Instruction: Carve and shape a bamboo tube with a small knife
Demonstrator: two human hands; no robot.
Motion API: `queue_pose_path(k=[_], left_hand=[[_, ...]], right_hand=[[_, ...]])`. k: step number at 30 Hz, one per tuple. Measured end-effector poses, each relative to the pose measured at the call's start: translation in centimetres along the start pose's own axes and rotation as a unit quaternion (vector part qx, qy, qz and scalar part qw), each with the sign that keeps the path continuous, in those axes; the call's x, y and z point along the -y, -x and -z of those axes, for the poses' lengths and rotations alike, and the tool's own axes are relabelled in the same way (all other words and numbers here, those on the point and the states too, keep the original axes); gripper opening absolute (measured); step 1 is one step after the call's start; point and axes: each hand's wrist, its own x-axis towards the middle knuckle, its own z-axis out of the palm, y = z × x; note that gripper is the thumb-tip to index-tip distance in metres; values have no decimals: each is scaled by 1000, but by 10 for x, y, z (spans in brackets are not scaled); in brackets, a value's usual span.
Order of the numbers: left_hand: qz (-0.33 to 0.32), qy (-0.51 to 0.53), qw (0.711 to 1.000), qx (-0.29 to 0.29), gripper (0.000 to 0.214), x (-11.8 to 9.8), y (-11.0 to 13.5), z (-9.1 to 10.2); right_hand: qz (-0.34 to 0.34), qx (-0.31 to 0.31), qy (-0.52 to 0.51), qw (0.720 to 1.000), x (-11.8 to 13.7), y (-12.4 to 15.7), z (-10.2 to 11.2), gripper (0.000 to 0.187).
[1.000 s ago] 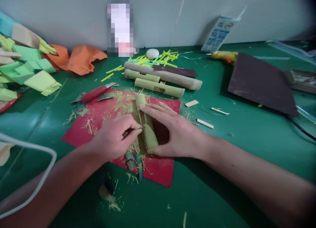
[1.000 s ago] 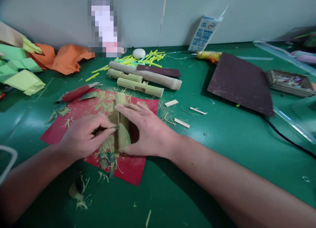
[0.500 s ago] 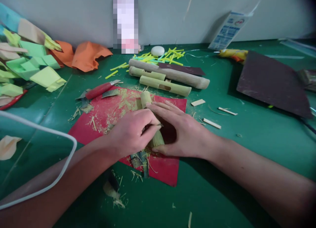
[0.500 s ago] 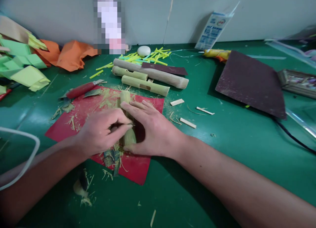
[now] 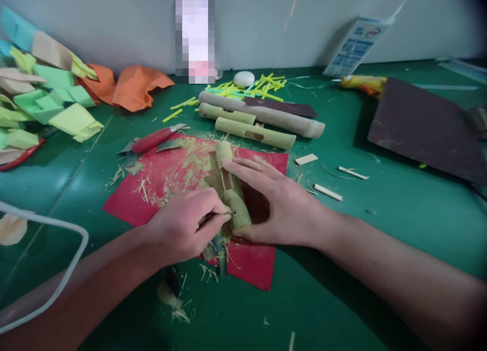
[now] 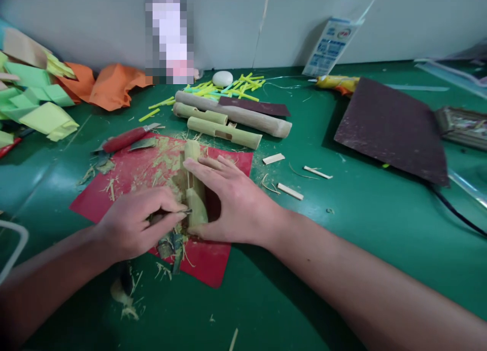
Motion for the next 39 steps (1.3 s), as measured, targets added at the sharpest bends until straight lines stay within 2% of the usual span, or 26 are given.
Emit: queue_pose_path(k=[14, 25, 29, 33, 39], left_hand=[[-16, 13, 1000, -3, 12, -6, 1, -4], [-30, 15, 999, 6, 10, -4, 6, -2], [-17, -6, 1000, 4, 9, -2, 9, -1], [-28, 15, 999, -2, 9, -2, 5, -3], [-12, -5, 1000, 2, 10, -2, 9, -2]], right_hand=[[6, -14, 2, 1000, 1, -1, 0, 86], [9, -13, 3, 1000, 3, -1, -1, 84], [11, -9, -2, 1000, 3, -3, -2, 85], [19, -13, -7, 1000, 3, -3, -3, 84], [11, 5, -25, 1000, 1, -3, -2, 72]])
